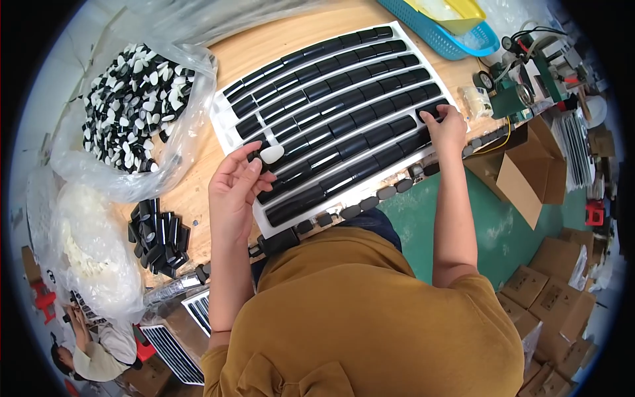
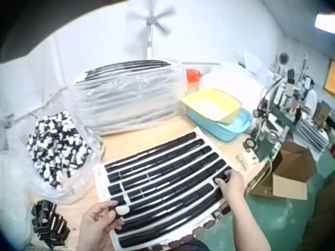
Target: Assembling plastic components by attaching white end caps to black housings and placing them in a sorting tray.
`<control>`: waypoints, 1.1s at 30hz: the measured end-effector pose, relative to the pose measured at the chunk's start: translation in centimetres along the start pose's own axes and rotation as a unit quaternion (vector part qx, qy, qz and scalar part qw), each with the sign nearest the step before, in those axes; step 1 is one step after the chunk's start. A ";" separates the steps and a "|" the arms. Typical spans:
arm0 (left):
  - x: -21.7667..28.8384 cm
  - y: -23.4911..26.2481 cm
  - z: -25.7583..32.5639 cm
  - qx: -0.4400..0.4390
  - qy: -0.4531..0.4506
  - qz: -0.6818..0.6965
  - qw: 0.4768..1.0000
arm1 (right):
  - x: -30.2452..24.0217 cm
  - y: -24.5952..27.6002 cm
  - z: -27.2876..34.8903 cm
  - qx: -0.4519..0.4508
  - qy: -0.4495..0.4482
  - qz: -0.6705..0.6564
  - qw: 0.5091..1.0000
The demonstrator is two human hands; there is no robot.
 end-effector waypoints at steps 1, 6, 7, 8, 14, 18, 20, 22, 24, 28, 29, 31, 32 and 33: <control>0.1 -0.1 0.1 -0.001 -0.002 0.000 1.000 | 0.0 0.0 -0.2 0.002 0.001 -0.001 1.000; 0.2 -0.1 0.5 0.004 0.009 0.024 1.000 | 0.0 0.1 -0.3 0.023 0.019 -0.029 0.999; 0.2 -0.1 0.7 0.009 0.006 0.024 1.000 | -0.5 0.3 0.0 0.022 0.024 -0.032 0.999; 0.0 -0.3 0.8 0.006 0.008 0.019 1.000 | -0.7 0.5 0.4 0.007 0.012 -0.078 0.997; -1.0 -1.2 1.1 0.007 0.013 0.040 0.999 | -5.2 3.0 3.8 -0.069 0.007 -0.459 0.886; -1.3 -2.5 1.2 -0.027 0.017 0.030 0.999 | -14.9 4.1 11.0 -0.309 0.051 -0.612 0.726; -1.1 -2.7 1.5 -0.027 0.006 0.010 1.000 | -16.9 4.2 12.5 -0.352 0.071 -0.621 0.696; -0.7 -2.6 1.7 -0.025 -0.005 -0.011 1.000 | -17.8 4.2 13.2 -0.381 0.074 -0.619 0.683; -0.5 -2.3 2.0 -0.024 -0.004 -0.006 1.000 | -18.1 4.5 13.4 -0.384 0.086 -0.604 0.693; 0.0 -1.9 2.3 -0.014 -0.014 -0.003 1.000 | -18.3 5.0 13.2 -0.374 0.105 -0.583 0.714; 0.0 -2.2 2.4 -0.024 -0.014 -0.007 1.000 | -18.4 5.1 13.2 -0.377 0.111 -0.583 0.711; 0.1 -2.7 2.5 -0.034 -0.014 -0.010 0.999 | -18.6 4.9 13.6 -0.391 0.110 -0.575 0.710; 0.1 -3.2 2.6 -0.036 -0.008 -0.014 0.999 | -18.8 4.7 14.0 -0.405 0.112 -0.576 0.701; 0.0 -3.4 2.7 -0.038 -0.003 -0.018 0.999 | -19.0 4.5 14.4 -0.420 0.114 -0.577 0.691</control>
Point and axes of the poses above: each hand's wrist, its own z-axis away from the middle knuckle, its own y-axis out of the back of the hand, x = y × z, the point moved 10 cm from there along -z, towards the middle knuckle, and after that the axes turned 10 degrees about z, right-handed, at the moved point
